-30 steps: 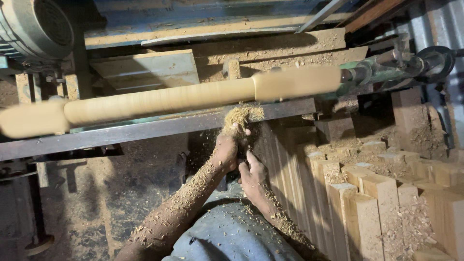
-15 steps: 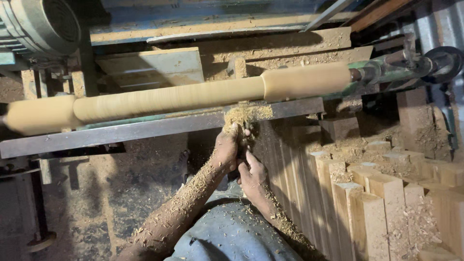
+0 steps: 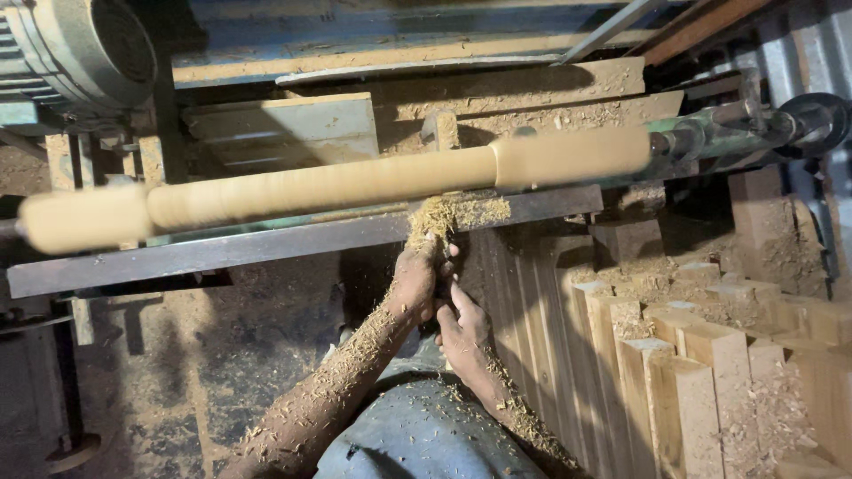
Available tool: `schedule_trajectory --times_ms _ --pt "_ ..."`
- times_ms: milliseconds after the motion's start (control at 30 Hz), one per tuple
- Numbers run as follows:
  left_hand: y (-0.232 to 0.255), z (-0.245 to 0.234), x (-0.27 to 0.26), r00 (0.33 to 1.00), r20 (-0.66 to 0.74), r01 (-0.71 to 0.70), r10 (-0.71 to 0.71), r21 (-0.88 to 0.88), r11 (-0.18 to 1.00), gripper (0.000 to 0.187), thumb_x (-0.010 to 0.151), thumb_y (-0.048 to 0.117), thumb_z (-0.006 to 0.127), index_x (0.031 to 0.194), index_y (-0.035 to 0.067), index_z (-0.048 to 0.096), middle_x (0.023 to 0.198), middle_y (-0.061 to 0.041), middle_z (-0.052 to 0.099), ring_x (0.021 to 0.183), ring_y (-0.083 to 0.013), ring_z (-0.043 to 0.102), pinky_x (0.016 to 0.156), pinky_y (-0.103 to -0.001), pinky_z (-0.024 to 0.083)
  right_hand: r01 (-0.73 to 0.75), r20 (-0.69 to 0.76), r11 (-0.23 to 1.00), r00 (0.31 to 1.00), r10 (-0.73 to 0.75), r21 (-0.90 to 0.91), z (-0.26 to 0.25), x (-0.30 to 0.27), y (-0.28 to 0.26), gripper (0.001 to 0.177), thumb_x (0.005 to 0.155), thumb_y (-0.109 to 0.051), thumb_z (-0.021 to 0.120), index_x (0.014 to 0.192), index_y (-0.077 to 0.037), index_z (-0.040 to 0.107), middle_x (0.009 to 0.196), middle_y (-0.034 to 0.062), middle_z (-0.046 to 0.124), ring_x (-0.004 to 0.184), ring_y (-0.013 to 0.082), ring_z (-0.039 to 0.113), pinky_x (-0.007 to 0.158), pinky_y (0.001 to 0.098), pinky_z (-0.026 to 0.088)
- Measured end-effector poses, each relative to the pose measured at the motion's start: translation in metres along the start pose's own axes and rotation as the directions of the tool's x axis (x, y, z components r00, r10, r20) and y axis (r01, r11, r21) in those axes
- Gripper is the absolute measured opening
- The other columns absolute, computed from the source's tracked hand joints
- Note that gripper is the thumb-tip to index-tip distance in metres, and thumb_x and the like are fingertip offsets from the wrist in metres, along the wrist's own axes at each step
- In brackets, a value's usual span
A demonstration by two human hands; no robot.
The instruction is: The person uses a woodworking lathe and chisels to shape a rotating piece of wood into a cylindrical leg, followed by sharpening a chisel against a bench grinder.
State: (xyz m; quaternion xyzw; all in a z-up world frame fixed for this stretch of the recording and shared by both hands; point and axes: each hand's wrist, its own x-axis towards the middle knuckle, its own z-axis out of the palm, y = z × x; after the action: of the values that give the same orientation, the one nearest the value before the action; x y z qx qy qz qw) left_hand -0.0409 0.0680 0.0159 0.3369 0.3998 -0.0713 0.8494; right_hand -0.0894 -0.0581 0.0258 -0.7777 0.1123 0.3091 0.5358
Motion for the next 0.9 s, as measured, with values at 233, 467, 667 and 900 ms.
schedule_trajectory --times_ms 233,467,667,900 --pt "0.013 -0.002 -0.011 0.998 -0.028 0.061 -0.062 -0.052 0.997 0.034 0.106 0.031 0.049 0.091 0.006 0.064 0.066 -0.002 0.053 0.055 -0.0136 0.047 0.049 -0.029 0.040 0.010 0.021 1.000 1.000 -0.010 0.009 0.007 -0.006 -0.006 0.058 0.097 -0.017 0.059 0.152 -0.007 0.046 0.086 0.0089 0.070 0.049 0.0080 0.056 0.042 0.0261 0.048" --pt "0.010 -0.012 -0.007 1.000 -0.030 -0.005 0.005 -0.030 1.000 0.034 0.107 0.032 0.050 0.092 0.005 0.064 0.067 -0.002 0.055 0.055 -0.0131 0.047 0.051 -0.029 0.044 -0.034 -0.011 0.998 0.999 0.034 0.049 0.018 -0.010 -0.012 0.058 0.095 -0.015 0.058 0.151 -0.009 0.047 0.091 0.0053 0.074 0.047 0.0086 0.055 0.042 0.0258 0.048" --pt "0.013 -0.018 -0.010 1.000 -0.019 0.000 -0.002 -0.062 0.998 0.030 0.106 0.032 0.047 0.093 0.008 0.061 0.070 -0.003 0.060 0.057 -0.0145 0.049 0.052 -0.031 0.045 -0.029 0.019 0.998 0.999 0.028 0.049 0.022 -0.014 -0.018 0.059 0.095 -0.016 0.056 0.153 -0.011 0.047 0.084 0.0078 0.071 0.047 0.0086 0.056 0.042 0.0258 0.049" --pt "0.021 -0.028 -0.014 0.998 -0.022 0.057 -0.057 0.023 0.998 0.040 0.107 0.038 0.046 0.093 0.005 0.065 0.064 -0.003 0.053 0.054 -0.0145 0.048 0.050 -0.031 0.042 -0.001 0.038 0.997 0.999 -0.002 0.074 0.031 -0.018 -0.014 0.058 0.096 -0.015 0.058 0.152 -0.007 0.046 0.080 0.0063 0.067 0.049 0.0077 0.055 0.043 0.0256 0.048"
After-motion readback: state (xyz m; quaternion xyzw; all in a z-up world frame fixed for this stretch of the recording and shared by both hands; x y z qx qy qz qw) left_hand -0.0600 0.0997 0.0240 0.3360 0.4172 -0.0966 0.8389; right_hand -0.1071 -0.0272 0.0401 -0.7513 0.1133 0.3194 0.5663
